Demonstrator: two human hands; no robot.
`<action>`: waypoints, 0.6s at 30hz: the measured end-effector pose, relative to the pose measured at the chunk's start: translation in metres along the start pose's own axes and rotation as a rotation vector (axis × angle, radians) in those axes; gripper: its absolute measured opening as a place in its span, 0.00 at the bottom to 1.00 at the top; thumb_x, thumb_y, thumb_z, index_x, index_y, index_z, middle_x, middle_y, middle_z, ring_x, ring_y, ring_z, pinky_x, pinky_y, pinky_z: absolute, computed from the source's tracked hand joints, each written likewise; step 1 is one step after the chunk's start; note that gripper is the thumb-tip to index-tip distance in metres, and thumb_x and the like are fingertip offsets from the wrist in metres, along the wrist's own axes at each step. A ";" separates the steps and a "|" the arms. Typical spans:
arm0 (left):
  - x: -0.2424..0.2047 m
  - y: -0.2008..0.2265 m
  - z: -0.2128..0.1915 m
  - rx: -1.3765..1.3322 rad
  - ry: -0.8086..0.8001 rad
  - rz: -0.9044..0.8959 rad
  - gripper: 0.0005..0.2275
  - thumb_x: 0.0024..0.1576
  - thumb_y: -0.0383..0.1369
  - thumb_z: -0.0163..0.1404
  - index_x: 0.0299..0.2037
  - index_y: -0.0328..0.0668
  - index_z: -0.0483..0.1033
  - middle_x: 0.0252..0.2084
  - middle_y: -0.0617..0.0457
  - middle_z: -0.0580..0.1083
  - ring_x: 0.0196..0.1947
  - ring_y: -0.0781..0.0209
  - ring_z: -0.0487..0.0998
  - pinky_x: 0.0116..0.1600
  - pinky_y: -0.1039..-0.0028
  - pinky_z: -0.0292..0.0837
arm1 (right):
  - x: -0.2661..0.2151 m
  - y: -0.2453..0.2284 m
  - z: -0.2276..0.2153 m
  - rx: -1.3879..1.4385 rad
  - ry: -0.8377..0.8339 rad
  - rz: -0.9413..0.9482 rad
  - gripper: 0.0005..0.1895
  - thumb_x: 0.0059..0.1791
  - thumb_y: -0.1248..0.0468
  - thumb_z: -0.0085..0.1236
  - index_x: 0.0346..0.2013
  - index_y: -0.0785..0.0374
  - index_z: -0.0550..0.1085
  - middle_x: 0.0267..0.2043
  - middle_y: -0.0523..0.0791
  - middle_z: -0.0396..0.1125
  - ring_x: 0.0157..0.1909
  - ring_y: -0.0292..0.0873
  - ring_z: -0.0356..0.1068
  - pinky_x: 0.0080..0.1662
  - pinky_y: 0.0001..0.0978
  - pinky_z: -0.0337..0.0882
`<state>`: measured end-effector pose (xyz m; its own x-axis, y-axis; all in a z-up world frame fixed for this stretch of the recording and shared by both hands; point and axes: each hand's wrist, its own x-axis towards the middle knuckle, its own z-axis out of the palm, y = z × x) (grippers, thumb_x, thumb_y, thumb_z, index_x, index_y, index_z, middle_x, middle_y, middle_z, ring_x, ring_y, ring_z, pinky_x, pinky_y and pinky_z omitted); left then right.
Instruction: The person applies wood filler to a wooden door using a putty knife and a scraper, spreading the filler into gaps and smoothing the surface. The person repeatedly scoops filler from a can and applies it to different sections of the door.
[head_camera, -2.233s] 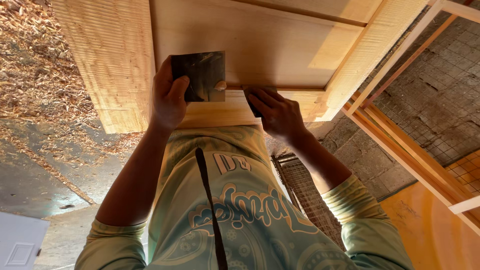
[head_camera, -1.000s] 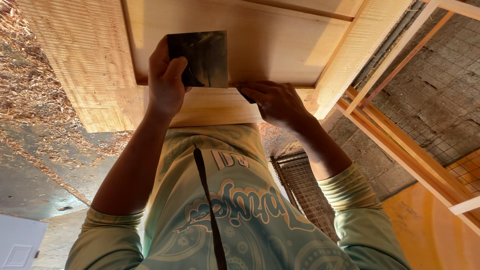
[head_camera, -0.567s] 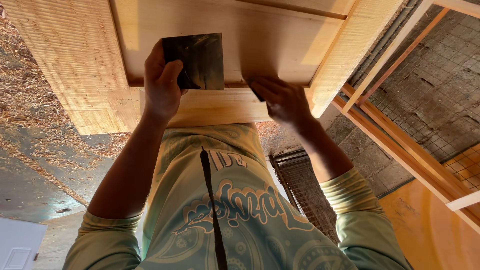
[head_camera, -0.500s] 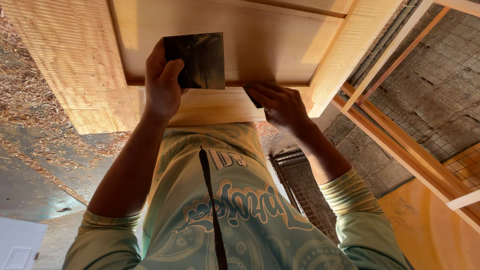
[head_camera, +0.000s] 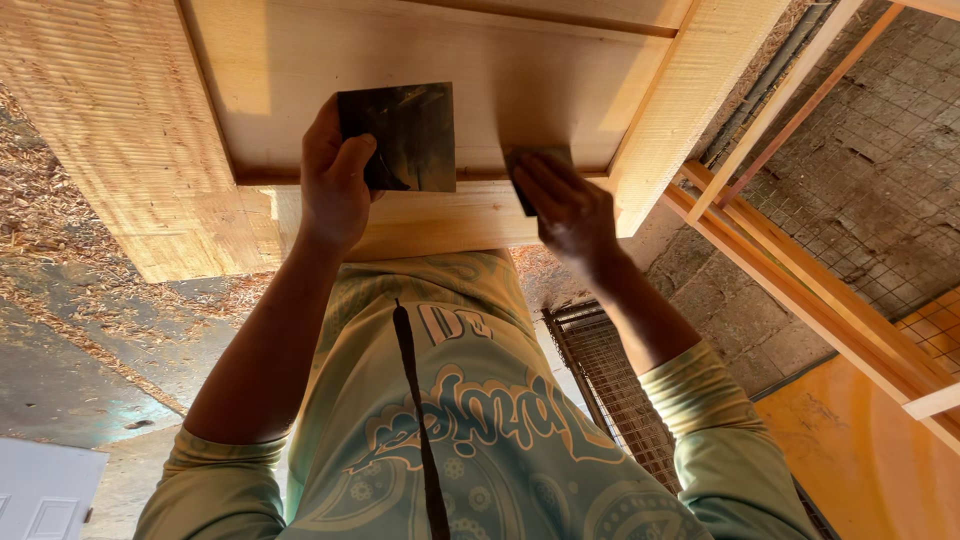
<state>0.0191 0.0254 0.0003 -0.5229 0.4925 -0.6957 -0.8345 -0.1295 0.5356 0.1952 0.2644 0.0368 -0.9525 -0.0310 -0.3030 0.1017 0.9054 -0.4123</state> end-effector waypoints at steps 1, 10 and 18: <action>0.001 -0.001 0.001 -0.003 -0.010 0.002 0.13 0.60 0.20 0.37 0.52 0.34 0.70 0.27 0.60 0.66 0.17 0.75 0.58 0.21 0.80 0.52 | -0.004 -0.006 0.002 0.003 -0.035 0.000 0.21 0.47 0.76 0.56 0.52 0.58 0.78 0.55 0.45 0.76 0.55 0.44 0.77 0.39 0.31 0.80; -0.001 -0.007 0.008 0.006 -0.021 -0.004 0.13 0.60 0.20 0.37 0.52 0.35 0.70 0.26 0.60 0.67 0.17 0.75 0.58 0.21 0.80 0.52 | 0.032 0.039 -0.030 0.271 -0.532 0.150 0.14 0.54 0.68 0.54 0.49 0.48 0.81 0.52 0.40 0.77 0.44 0.40 0.79 0.46 0.37 0.76; 0.000 -0.003 0.011 0.036 -0.005 -0.005 0.13 0.60 0.20 0.37 0.52 0.34 0.70 0.26 0.60 0.66 0.18 0.74 0.58 0.21 0.80 0.53 | 0.010 0.031 -0.022 0.023 -0.010 0.043 0.16 0.54 0.74 0.57 0.52 0.53 0.79 0.56 0.42 0.76 0.57 0.41 0.77 0.43 0.29 0.81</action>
<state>0.0232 0.0356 0.0043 -0.5181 0.4974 -0.6959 -0.8300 -0.0959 0.5494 0.1822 0.3013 0.0397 -0.9441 0.0030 -0.3296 0.1488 0.8960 -0.4183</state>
